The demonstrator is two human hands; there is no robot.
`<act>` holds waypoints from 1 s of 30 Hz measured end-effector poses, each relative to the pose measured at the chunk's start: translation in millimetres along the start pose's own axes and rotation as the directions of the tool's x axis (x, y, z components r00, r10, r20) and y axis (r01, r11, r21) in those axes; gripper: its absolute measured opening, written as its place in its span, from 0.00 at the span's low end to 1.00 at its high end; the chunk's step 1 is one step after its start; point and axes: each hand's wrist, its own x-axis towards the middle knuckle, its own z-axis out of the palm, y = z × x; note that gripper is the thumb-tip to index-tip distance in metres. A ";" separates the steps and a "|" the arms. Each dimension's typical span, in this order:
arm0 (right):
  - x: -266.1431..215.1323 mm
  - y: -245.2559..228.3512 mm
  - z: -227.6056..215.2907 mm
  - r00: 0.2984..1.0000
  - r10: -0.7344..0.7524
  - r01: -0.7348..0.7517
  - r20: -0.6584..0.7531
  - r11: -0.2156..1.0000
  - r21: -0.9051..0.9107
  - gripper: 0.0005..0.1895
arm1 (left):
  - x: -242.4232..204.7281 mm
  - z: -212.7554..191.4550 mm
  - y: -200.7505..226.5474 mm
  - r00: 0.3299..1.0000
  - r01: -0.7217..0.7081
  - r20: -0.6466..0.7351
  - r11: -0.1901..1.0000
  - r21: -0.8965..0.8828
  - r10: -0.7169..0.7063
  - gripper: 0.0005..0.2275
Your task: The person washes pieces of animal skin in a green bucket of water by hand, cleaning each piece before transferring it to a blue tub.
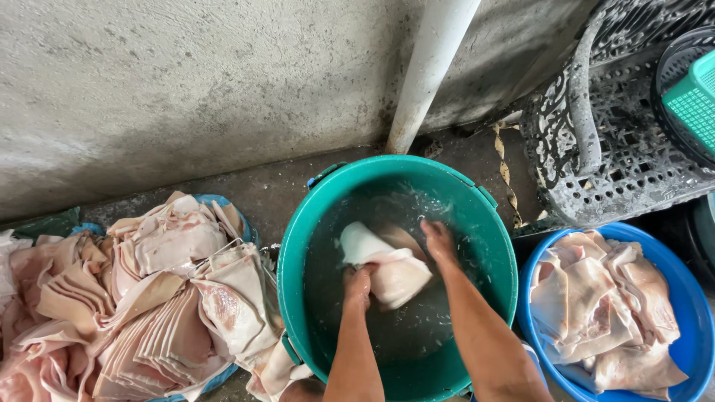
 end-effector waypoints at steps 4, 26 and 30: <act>-24.1 -28.4 25.2 0.919 -0.068 0.195 0.389 0.935 -0.297 0.36 | -13.7 -6.5 32.8 0.988 0.151 0.036 0.988 -0.025 -0.150 0.26; -37.0 -12.5 41.4 0.808 0.217 -0.345 0.548 0.928 0.140 0.27 | 4.7 -16.1 32.0 0.954 -0.300 0.055 0.946 0.120 0.296 0.30; -61.2 -54.8 16.1 0.874 0.015 -0.098 0.486 0.984 0.146 0.28 | -42.3 -12.7 93.3 0.913 -0.355 0.237 0.933 0.066 0.331 0.30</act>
